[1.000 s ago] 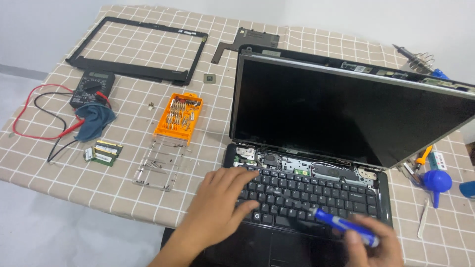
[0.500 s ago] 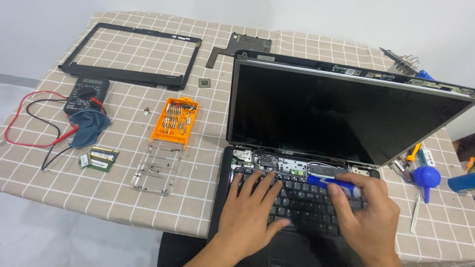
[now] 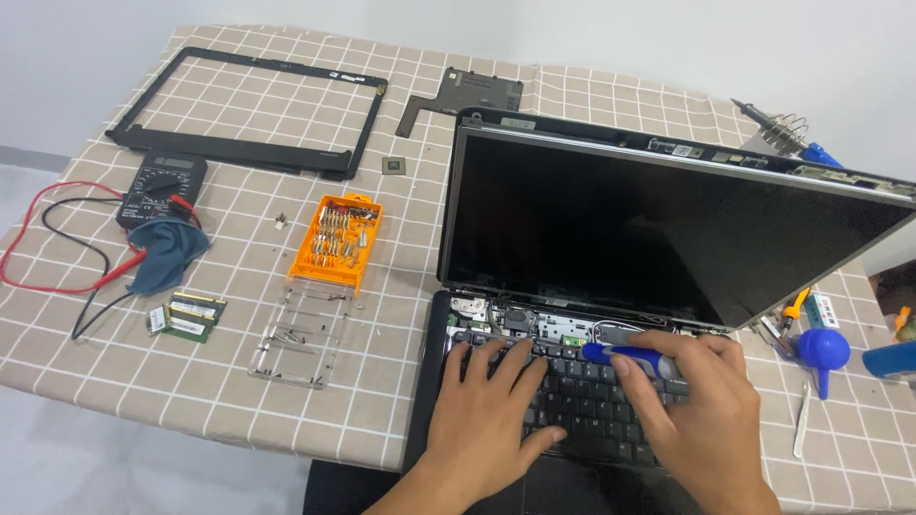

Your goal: The person is repairing a laptop by screwing in internal components and installing the keyboard.

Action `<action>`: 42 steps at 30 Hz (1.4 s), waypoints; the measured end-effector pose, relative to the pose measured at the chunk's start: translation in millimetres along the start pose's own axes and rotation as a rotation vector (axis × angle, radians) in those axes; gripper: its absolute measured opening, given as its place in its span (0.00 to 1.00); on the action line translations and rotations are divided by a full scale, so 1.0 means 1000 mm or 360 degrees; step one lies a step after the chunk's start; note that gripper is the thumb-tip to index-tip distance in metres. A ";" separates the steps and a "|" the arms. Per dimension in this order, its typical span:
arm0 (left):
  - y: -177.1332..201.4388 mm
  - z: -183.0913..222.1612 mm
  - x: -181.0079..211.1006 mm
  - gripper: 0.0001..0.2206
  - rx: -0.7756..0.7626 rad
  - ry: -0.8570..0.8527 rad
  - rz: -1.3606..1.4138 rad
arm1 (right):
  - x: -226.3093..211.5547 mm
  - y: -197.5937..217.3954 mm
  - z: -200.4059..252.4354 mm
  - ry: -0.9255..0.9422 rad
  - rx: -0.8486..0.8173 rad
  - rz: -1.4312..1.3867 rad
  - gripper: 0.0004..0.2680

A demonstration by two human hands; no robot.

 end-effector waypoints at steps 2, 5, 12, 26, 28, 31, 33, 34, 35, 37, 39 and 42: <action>0.002 0.002 0.000 0.29 0.0054 -0.0016 0.0009 | 0.000 -0.001 -0.002 -0.0013 -0.0042 0.0019 0.10; 0.002 0.004 0.000 0.29 0.0096 -0.0035 0.0023 | -0.003 0.000 -0.005 0.0034 -0.0067 0.0036 0.11; -0.002 0.004 0.000 0.29 0.0115 -0.0026 -0.0036 | -0.015 -0.002 -0.018 0.0097 -0.0083 0.0100 0.15; 0.000 0.002 0.000 0.30 -0.0005 -0.0015 0.0024 | -0.019 -0.018 -0.028 0.0755 0.0402 -0.0222 0.16; -0.001 0.001 0.000 0.30 -0.0001 -0.0019 0.0018 | -0.022 -0.015 -0.028 0.0808 0.0505 -0.0214 0.16; 0.000 0.003 0.000 0.29 0.0068 -0.0011 0.0011 | -0.037 -0.006 -0.033 0.0827 0.0413 -0.0447 0.08; 0.002 0.004 0.001 0.29 0.0184 -0.0037 -0.0044 | -0.037 -0.007 -0.035 0.0791 0.0333 -0.0618 0.09; 0.001 0.004 0.001 0.29 0.0178 -0.0039 -0.0041 | -0.032 -0.011 -0.035 0.0784 0.0329 -0.0619 0.09; 0.000 0.003 0.001 0.29 0.0139 -0.0021 -0.0035 | -0.027 -0.013 -0.034 0.0780 0.0385 -0.0552 0.10; -0.002 0.001 0.000 0.29 0.0098 -0.0013 -0.0027 | -0.022 -0.016 -0.034 0.0768 0.0441 -0.0479 0.13; -0.005 0.000 -0.001 0.29 0.0037 0.0003 -0.0034 | -0.022 -0.016 -0.034 0.0740 0.0504 -0.0419 0.13; -0.001 0.000 0.000 0.29 0.0022 0.0010 -0.0033 | -0.033 -0.014 -0.037 0.0784 0.0380 -0.0662 0.11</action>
Point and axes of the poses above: each hand's wrist, its own z-axis away from the middle knuckle, its own y-axis out of the back of the hand, x = y × z, the point moved 5 cm from there along -z, towards the middle knuckle, and after that the axes turned 12 degrees about -x, right-handed, at the moved point
